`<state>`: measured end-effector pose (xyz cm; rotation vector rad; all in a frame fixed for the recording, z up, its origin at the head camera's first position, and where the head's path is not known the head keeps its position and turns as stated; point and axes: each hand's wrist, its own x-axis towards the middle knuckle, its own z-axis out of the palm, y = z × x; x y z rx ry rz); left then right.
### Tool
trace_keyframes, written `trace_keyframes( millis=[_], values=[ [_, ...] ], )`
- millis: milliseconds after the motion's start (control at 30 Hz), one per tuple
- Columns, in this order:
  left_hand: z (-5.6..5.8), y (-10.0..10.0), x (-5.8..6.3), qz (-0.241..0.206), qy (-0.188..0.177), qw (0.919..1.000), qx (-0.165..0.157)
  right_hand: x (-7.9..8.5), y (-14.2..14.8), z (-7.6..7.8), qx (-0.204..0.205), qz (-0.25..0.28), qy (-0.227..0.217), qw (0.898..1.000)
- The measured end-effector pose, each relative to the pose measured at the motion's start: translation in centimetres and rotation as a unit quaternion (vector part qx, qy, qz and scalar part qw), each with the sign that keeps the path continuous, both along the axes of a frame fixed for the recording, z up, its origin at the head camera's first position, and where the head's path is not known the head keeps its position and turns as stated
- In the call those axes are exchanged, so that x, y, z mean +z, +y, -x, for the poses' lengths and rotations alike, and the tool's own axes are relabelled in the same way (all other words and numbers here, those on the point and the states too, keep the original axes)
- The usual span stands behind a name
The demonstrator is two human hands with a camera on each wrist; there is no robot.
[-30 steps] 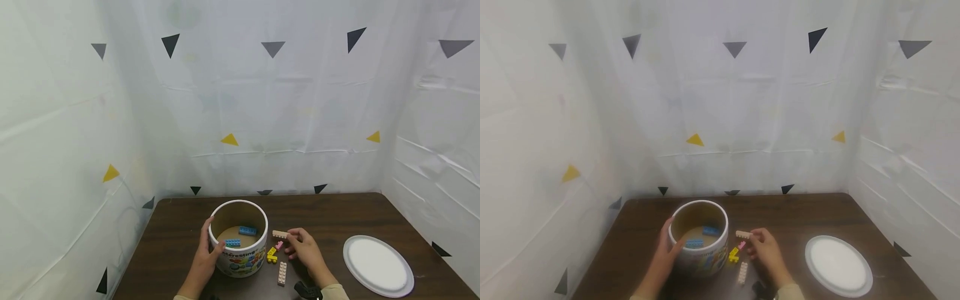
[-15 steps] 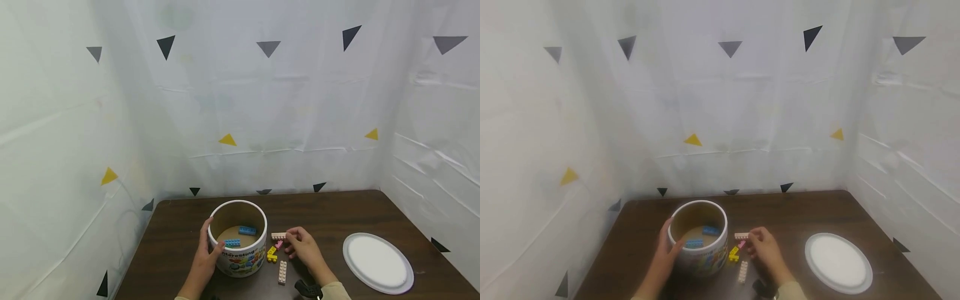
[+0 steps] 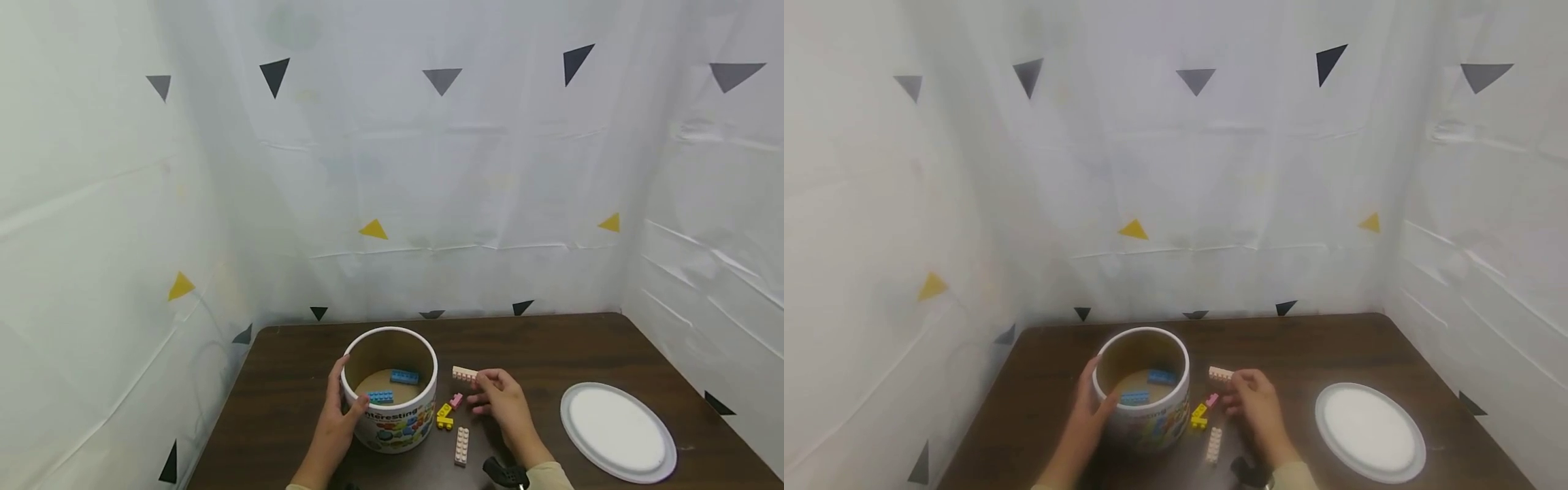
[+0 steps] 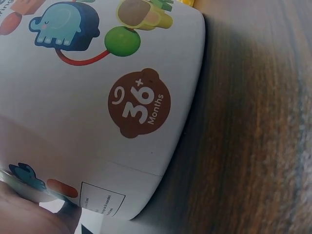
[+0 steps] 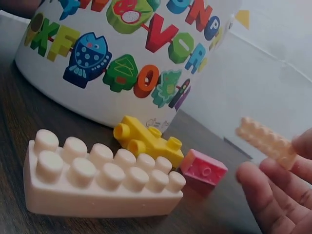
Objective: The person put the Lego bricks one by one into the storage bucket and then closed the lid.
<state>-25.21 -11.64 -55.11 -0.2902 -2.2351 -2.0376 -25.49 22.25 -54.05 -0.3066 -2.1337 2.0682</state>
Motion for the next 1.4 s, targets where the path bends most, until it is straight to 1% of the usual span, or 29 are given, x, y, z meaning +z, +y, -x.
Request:
trace_keyframes(
  millis=[133,233,300,400,567,633,767,833,900,967,1067,1267,1400],
  values=[
    [0.2,0.1,0.0,-0.001,0.002,1.0,-0.005,0.5,-0.1,0.1,0.001,0.056,0.019,0.998],
    [0.2,0.0,0.0,0.001,0.003,0.9999,-0.01,1.6,-0.8,-0.1,0.009,0.097,0.039,0.995],
    [0.2,0.0,0.0,0.001,0.001,0.9999,-0.01,2.7,-1.4,-0.2,0.018,0.122,0.051,0.991],
    [0.1,0.0,-0.1,0.004,-0.005,1.0,-0.001,4.9,-2.5,-0.6,0.044,0.156,0.06,0.985],
    [0.1,0.0,-0.1,0.008,-0.003,0.9999,0.008,8.5,-4.8,-1.0,0.087,0.203,0.045,0.974],
    [0.1,0.0,0.0,0.009,-0.001,0.9999,0.008,9.7,-5.8,-1.1,0.103,0.216,0.038,0.97],
    [0.0,-0.2,0.2,0.013,-0.003,0.9998,0.012,11.4,-7.9,-1.2,0.141,0.21,0.034,0.967],
    [0.0,-0.2,0.2,0.012,-0.001,0.9999,0.011,11.7,-8.8,-1.2,0.153,0.198,0.035,0.968],
    [0.0,0.0,0.2,0.011,0.005,0.9999,0.01,11.6,-9.4,-1.1,0.16,0.181,0.032,0.97],
    [0.0,0.2,0.2,0.008,0.012,0.9999,0.007,11.4,-9.6,-0.9,0.16,0.166,0.031,0.972],
    [-0.1,0.3,0.3,0.008,0.017,0.9998,0.009,11.1,-9.8,-0.8,0.159,0.158,0.029,0.974],
    [-0.7,0.1,0.6,0.018,0.011,0.9997,0.012,11.0,-10.1,-1.3,0.144,0.157,0.029,0.977],
    [-0.7,0.1,0.6,0.022,0.002,0.9997,0.013,11.1,-10.0,-1.4,0.151,0.141,0.034,0.978]
  ],
)
